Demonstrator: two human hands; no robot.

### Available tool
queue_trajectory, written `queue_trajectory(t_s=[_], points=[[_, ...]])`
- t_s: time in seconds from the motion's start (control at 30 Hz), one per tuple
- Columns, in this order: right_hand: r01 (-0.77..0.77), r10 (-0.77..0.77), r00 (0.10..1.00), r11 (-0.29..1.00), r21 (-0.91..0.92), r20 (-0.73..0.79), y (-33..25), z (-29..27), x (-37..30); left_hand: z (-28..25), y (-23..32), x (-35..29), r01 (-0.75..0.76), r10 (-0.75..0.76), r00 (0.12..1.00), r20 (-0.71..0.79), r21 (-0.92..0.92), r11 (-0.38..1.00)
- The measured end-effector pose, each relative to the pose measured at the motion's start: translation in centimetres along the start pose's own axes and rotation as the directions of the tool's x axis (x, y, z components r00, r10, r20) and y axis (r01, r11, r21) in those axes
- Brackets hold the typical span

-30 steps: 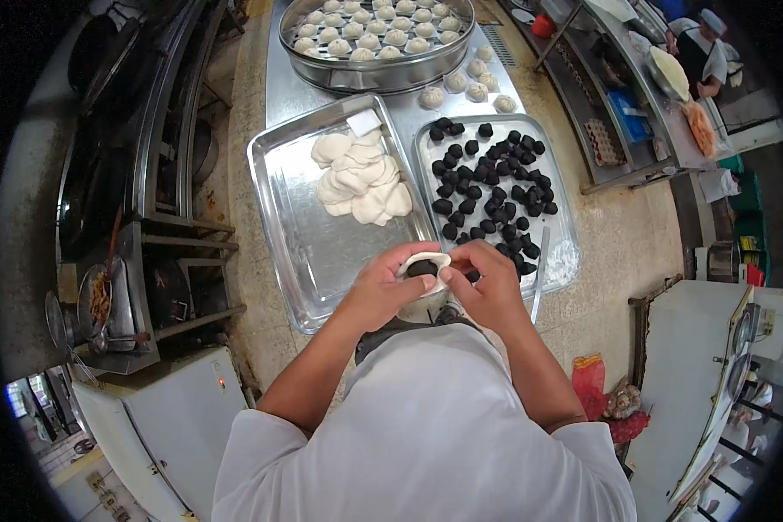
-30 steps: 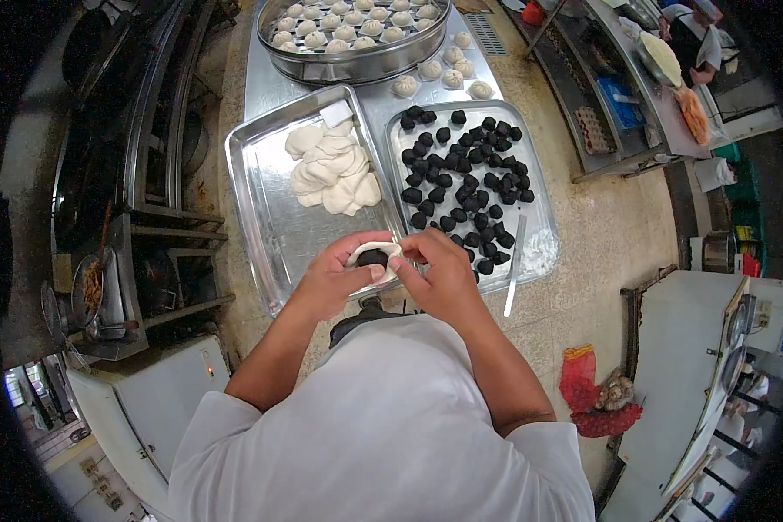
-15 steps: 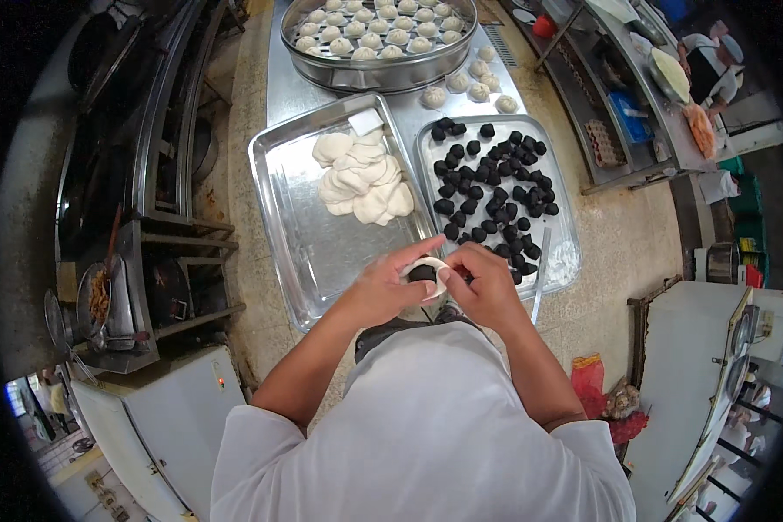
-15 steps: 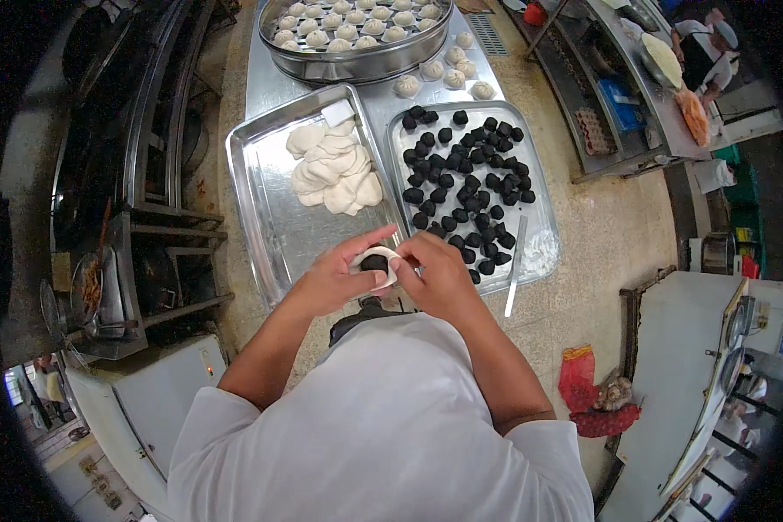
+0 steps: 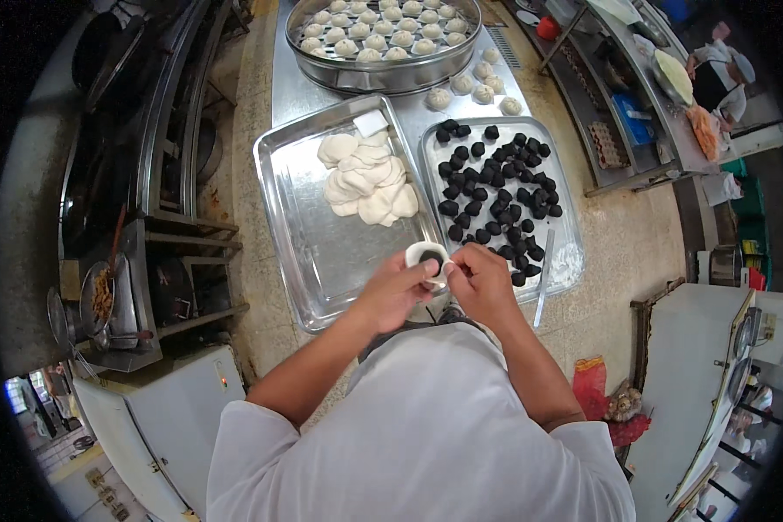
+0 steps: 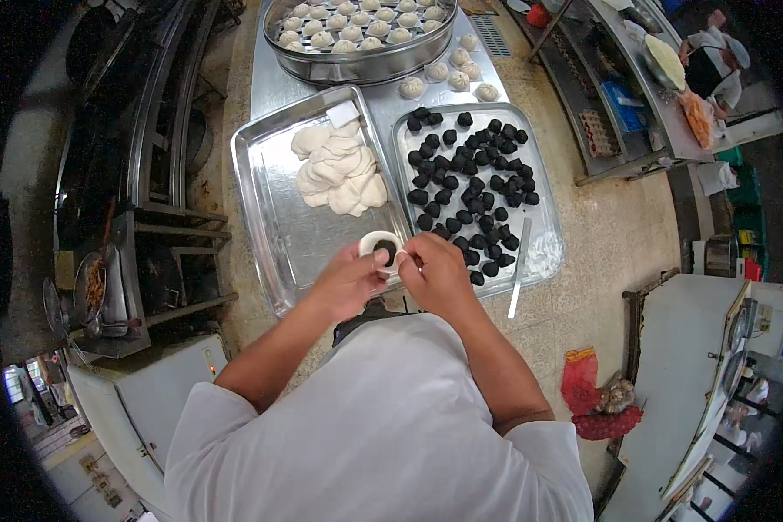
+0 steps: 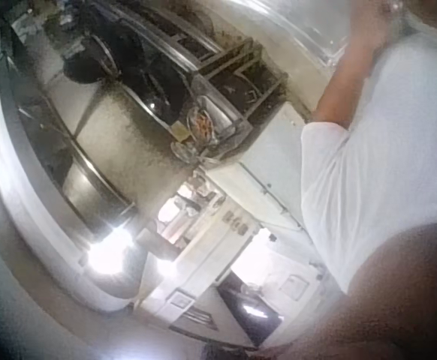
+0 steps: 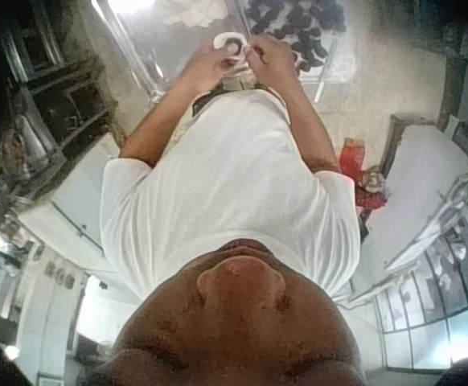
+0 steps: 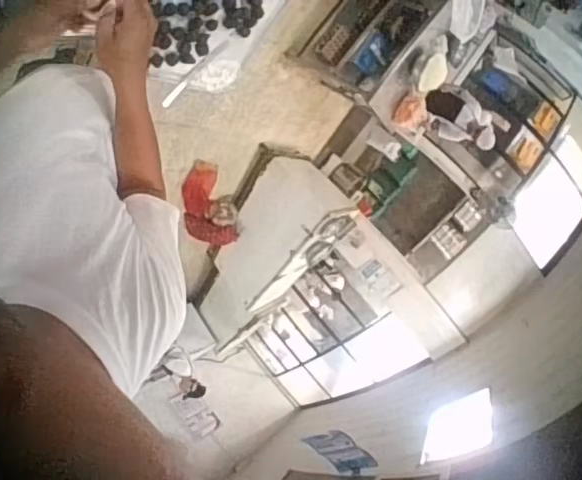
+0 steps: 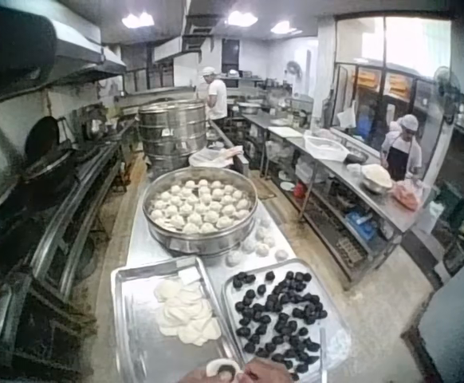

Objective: The person retrieves a tray of fillings from a chest freezer, carries it to a table, and wraps the fillings inside dough rounds by hand, placing the assembled buns onto paper squares.

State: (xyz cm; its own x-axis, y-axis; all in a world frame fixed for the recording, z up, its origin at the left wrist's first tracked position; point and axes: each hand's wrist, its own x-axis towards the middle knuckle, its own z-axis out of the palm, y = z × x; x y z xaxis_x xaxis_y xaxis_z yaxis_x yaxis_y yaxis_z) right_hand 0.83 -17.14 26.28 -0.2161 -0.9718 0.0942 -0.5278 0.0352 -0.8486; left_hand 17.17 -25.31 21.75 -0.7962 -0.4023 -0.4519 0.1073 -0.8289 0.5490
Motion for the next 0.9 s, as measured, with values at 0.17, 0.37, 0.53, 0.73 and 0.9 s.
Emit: queue_trajectory(t_s=[0.17,0.37,0.53,0.73,0.9], points=[[0.141,-0.152,0.982,0.985,-0.103,-0.112,0.0,0.0,-0.3,2.6,-2.4,-0.4,-0.192,0.174,0.981,-0.087,-0.279,0.941],[0.055,-0.050,0.995,0.997,0.059,-0.090,-1.6,-0.8,0.6,2.5,-0.6,-0.9,-0.249,0.249,0.968,-0.023,-0.013,0.968],[0.112,-0.115,0.993,0.990,-0.086,-0.037,-0.5,-0.3,-0.2,2.3,0.0,-1.4,-0.211,0.240,0.970,-0.036,0.363,0.908],[0.131,-0.128,0.988,0.991,0.029,-0.087,-1.6,-0.5,0.1,1.9,0.7,-1.5,-0.125,0.112,0.992,0.058,0.365,0.923],[0.202,-0.207,0.978,0.966,-0.161,-0.017,-0.4,-0.2,-0.4,2.3,1.5,-1.6,-0.053,0.053,0.998,0.013,0.444,0.894]])
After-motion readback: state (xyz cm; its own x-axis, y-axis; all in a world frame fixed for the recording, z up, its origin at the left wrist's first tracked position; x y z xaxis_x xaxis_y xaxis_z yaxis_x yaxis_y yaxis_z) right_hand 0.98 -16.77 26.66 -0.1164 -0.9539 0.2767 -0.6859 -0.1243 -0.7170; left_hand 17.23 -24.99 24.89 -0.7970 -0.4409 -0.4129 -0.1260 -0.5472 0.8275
